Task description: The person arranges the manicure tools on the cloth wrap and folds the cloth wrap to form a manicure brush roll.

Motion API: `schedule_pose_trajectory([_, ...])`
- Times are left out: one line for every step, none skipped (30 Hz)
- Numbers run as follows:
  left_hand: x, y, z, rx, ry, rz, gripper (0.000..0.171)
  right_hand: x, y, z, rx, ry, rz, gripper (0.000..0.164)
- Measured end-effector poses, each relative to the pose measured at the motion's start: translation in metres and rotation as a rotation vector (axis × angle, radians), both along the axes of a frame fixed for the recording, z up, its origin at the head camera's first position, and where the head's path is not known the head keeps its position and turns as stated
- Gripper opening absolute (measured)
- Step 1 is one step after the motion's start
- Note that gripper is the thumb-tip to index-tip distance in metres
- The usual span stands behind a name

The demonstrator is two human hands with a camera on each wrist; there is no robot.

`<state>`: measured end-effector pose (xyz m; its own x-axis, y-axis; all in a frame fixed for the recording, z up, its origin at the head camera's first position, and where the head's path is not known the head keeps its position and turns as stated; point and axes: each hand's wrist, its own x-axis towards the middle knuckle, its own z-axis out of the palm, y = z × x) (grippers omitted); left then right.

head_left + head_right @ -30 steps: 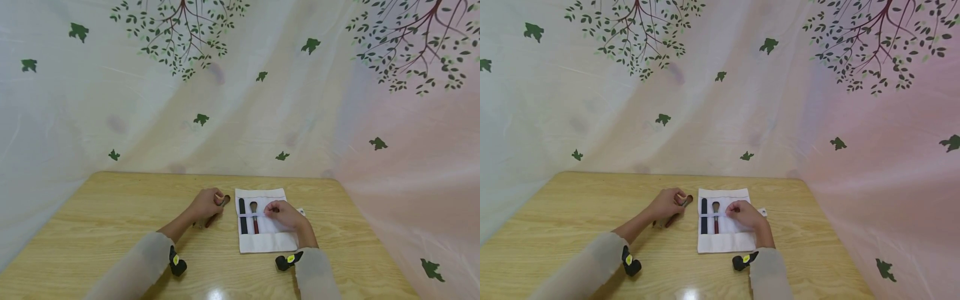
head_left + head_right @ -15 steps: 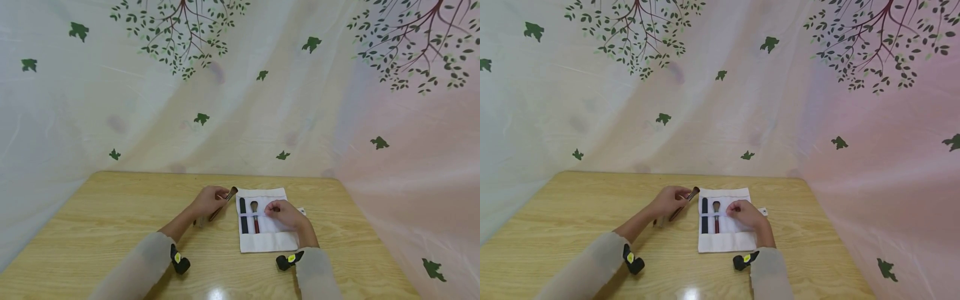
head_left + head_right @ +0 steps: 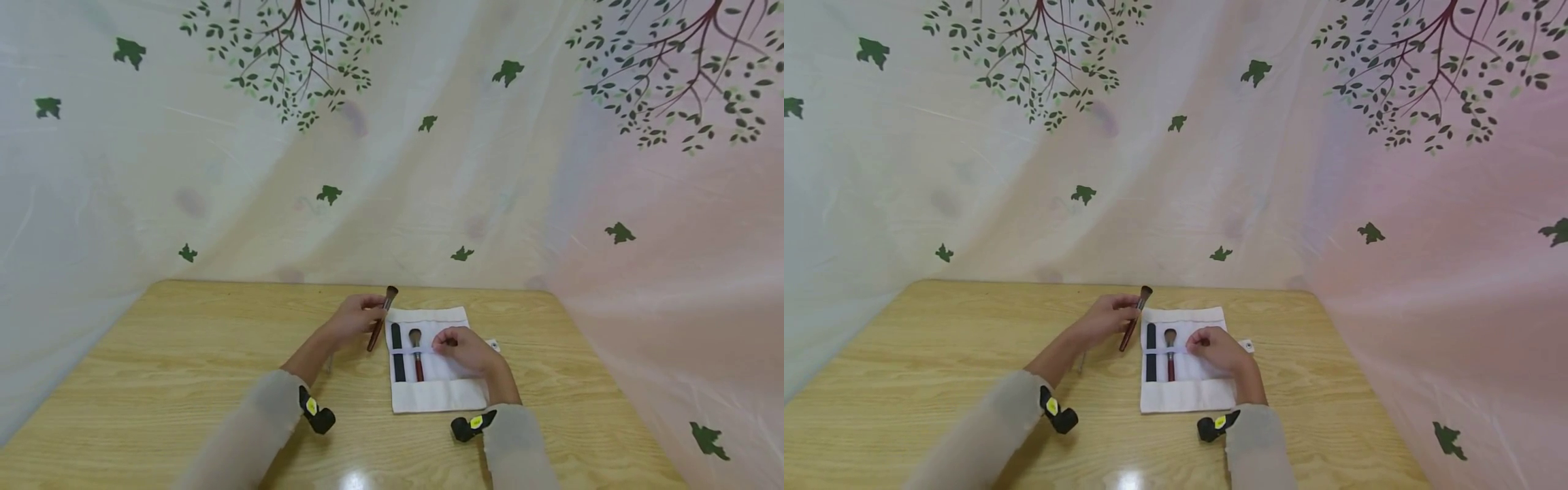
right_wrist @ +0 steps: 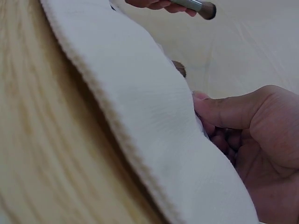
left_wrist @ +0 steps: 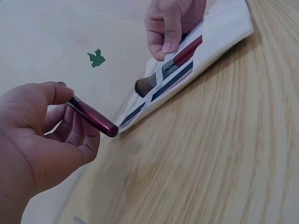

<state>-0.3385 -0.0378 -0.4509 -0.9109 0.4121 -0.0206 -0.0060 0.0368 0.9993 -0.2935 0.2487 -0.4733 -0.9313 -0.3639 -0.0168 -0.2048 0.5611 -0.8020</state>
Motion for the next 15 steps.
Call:
schedule_pose_trajectory([-0.001, 0.003, 0.000, 0.024, -0.014, 0.000, 0.037, 0.000, 0.000, 0.000, 0.000, -0.002, 0.001, 0.008])
schedule_pose_trajectory([-0.001, 0.006, -0.001, 0.045, -0.026, -0.001, 0.038, 0.000, 0.000, 0.000, 0.000, -0.002, 0.005, 0.008])
schedule_pose_trajectory([-0.002, 0.008, -0.001, 0.064, -0.035, -0.004, 0.038, -0.001, 0.000, -0.001, 0.002, -0.003, 0.004, 0.008])
schedule_pose_trajectory([-0.002, 0.011, -0.001, 0.080, -0.043, -0.006, 0.038, -0.001, 0.000, -0.001, 0.001, -0.002, 0.007, 0.009])
schedule_pose_trajectory([-0.003, 0.014, -0.001, 0.090, -0.052, -0.009, 0.039, -0.001, 0.000, -0.001, 0.002, -0.001, 0.009, 0.009])
schedule_pose_trajectory([-0.003, 0.017, -0.001, 0.099, -0.053, -0.012, 0.038, -0.001, 0.000, 0.000, 0.000, -0.003, 0.008, 0.009])
schedule_pose_trajectory([-0.003, 0.021, -0.001, 0.109, -0.056, -0.015, 0.038, -0.001, 0.000, 0.000, 0.000, -0.003, 0.009, 0.009])
schedule_pose_trajectory([-0.004, 0.024, -0.001, 0.113, -0.060, -0.014, 0.039, -0.001, 0.000, 0.000, 0.000, -0.004, 0.007, 0.009])
schedule_pose_trajectory([-0.004, 0.028, -0.001, 0.118, -0.064, -0.010, 0.039, -0.002, 0.000, 0.000, 0.000, -0.003, 0.008, 0.009])
schedule_pose_trajectory([-0.004, 0.032, -0.001, 0.120, -0.066, -0.003, 0.039, -0.002, 0.000, 0.000, 0.002, -0.002, 0.009, 0.009])
schedule_pose_trajectory([-0.004, 0.036, -0.001, 0.123, -0.067, 0.006, 0.040, -0.002, 0.000, 0.000, 0.004, -0.001, 0.007, 0.009])
schedule_pose_trajectory([-0.005, 0.040, -0.001, 0.130, -0.071, 0.019, 0.041, -0.002, 0.000, 0.000, 0.007, 0.000, 0.007, 0.009])
schedule_pose_trajectory([-0.006, 0.044, -0.002, 0.140, -0.079, 0.033, 0.043, -0.002, 0.000, 0.000, 0.010, -0.001, 0.006, 0.009])
schedule_pose_trajectory([-0.007, 0.048, -0.002, 0.151, -0.081, 0.046, 0.044, -0.002, 0.001, 0.000, 0.016, 0.000, 0.004, 0.010])
schedule_pose_trajectory([-0.008, 0.052, -0.003, 0.162, -0.081, 0.059, 0.045, -0.002, 0.001, 0.000, 0.020, 0.002, 0.003, 0.009])
